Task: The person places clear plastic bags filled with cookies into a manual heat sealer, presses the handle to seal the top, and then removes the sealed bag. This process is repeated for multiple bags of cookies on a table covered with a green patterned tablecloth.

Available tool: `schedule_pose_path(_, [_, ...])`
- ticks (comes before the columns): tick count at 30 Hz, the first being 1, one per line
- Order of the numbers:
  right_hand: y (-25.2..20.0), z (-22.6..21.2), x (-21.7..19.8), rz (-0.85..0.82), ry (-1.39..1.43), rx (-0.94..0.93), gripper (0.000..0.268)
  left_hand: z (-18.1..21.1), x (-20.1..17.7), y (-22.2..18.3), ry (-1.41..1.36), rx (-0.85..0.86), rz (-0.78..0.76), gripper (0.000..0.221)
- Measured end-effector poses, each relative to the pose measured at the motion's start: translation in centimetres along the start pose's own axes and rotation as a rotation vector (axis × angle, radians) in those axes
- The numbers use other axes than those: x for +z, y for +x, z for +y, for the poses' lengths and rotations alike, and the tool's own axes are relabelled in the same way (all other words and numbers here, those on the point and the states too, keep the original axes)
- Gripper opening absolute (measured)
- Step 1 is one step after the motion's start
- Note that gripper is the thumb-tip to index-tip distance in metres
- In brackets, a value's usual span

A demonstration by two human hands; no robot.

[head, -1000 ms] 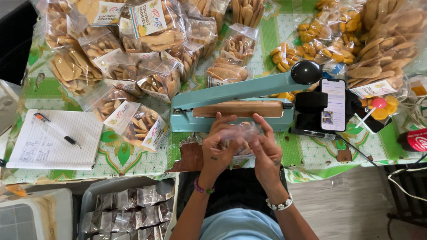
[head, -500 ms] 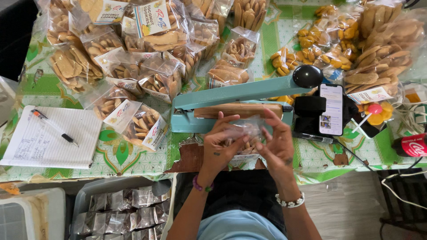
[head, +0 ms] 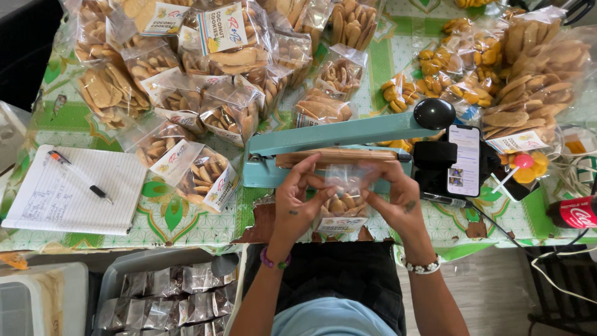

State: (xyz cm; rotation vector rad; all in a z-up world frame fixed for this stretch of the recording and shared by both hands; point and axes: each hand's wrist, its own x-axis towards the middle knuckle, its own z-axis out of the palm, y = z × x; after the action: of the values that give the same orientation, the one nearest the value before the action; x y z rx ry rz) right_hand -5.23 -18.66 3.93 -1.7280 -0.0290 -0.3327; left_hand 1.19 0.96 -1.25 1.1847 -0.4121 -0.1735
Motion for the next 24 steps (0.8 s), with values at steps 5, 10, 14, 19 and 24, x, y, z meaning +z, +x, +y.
schedule_pose_path(5, [1.3,-0.6,-0.1,-0.133,-0.358,-0.083,0.024,-1.3,0.1,-0.5,-0.01,-0.001,0.005,0.067])
schedule_pose_path(10, [1.2,-0.5,0.1,-0.061,-0.354,-0.067,0.018,-1.5,-0.7,-1.8,0.021,0.219,0.139,0.031])
schedule_pose_path(14, [0.5,0.3,0.5,-0.003,-0.285,-0.039,0.023,-1.8,0.1,-2.8,0.169,0.237,0.06,0.027])
schedule_pose_path(19, [0.4,1.1,0.6,0.058,-0.161,-0.04,0.025,-2.0,2.2,-2.9,0.072,0.193,0.066,0.033])
schedule_pose_path(24, [0.3,1.5,0.6,0.013,-0.179,-0.08,0.023,-1.6,2.3,-2.8,0.037,0.176,0.083,0.021])
